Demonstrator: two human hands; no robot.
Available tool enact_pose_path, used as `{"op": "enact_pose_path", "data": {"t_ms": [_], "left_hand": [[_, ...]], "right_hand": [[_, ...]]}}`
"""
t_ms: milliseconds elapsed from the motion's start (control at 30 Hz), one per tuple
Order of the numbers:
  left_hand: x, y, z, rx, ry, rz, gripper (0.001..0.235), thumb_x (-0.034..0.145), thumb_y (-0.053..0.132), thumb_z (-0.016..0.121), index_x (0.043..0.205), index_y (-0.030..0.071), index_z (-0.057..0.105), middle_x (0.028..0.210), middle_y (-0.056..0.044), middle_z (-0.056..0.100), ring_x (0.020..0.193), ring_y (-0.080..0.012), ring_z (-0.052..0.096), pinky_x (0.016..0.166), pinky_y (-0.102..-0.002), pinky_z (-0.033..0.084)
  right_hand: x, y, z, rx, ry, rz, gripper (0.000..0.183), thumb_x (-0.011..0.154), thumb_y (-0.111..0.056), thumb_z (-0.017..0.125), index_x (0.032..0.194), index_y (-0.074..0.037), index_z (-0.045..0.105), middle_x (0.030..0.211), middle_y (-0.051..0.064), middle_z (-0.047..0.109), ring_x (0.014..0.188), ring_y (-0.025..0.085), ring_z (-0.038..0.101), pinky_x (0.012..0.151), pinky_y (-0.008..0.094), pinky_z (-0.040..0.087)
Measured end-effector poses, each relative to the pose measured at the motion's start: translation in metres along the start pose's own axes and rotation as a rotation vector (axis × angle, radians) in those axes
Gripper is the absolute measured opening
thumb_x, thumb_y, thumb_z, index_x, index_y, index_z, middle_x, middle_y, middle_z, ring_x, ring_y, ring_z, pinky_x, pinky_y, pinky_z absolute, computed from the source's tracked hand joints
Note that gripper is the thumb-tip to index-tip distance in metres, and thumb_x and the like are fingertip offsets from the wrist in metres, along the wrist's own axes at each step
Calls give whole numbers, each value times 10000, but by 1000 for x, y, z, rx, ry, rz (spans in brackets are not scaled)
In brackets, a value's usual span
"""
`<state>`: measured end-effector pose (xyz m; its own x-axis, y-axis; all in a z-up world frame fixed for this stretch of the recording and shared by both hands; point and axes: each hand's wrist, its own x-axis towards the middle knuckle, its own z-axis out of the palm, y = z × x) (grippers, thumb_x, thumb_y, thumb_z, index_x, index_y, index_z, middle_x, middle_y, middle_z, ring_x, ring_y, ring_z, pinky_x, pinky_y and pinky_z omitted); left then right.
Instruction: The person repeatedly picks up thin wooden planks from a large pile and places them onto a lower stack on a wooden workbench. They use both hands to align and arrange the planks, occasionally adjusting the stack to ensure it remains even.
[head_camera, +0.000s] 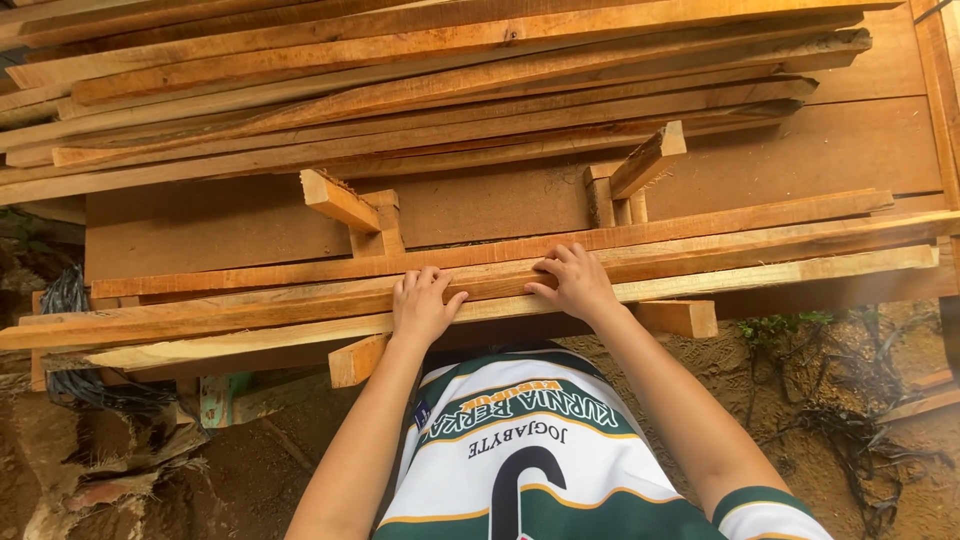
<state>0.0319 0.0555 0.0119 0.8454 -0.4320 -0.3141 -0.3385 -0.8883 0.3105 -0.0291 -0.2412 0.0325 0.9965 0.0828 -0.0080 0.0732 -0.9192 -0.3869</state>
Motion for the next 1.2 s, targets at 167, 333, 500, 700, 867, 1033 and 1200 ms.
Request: {"op": "enact_pose_path", "data": {"t_ms": [167,333,500,700,867,1033,1200], "left_hand": [[2,0,3,-72,46,5,448,932,541,635,1295,278,652,1239,57,588,1267,-183,493,1069,-423,366],[-7,11,-10,-161,11,26,503,885,514,730,1316,266,654,1308,22,610,1315,-204,482,1124,-462,305],[12,-1,-14,-163,-33,75,432,905,489,709,1282,279,684,1258,54,663,1249,-175,546,1106,-432,320],[-3,8,-15,-150,-90,23,469,915,528,678,1322,297,654,1310,68,632,1314,-181,503,1137,-454,313],[-5,9,-7,-111,-72,53,561,903,541,680,1371,241,608,1357,13,594,1330,-201,472,1138,-458,276],[-11,12,-9,-64,-74,64,608,877,545,699,1380,224,585,1371,2,570,1336,-204,453,1138,-443,268],[-10,14,-17,-106,-122,54,595,870,512,729,1354,197,582,1354,-16,562,1324,-217,448,1155,-458,247]], "right_hand": [[2,4,12,7,43,4,303,849,-478,767,1048,-253,732,1066,-34,636,1036,232,615,839,397,513],[-3,-4,11,39,-12,-48,428,817,-535,785,1137,-258,720,1104,-32,641,1099,216,608,880,379,480],[7,0,0,97,-102,-68,399,870,-491,753,1182,-244,716,1105,-26,659,1030,220,604,823,377,473],[-2,-3,2,137,-133,-36,407,909,-514,718,1192,-222,725,1132,-19,661,1053,223,595,844,383,480],[-2,-2,5,137,-109,-22,417,899,-520,735,1190,-221,727,1126,-32,648,1046,195,587,835,358,461],[-6,-4,6,100,-111,-46,502,835,-572,760,1218,-253,704,1143,-33,623,1067,208,575,844,382,466],[-2,-8,6,113,-143,9,419,843,-518,771,1160,-247,730,1127,-25,629,1043,211,579,864,380,473]]}}
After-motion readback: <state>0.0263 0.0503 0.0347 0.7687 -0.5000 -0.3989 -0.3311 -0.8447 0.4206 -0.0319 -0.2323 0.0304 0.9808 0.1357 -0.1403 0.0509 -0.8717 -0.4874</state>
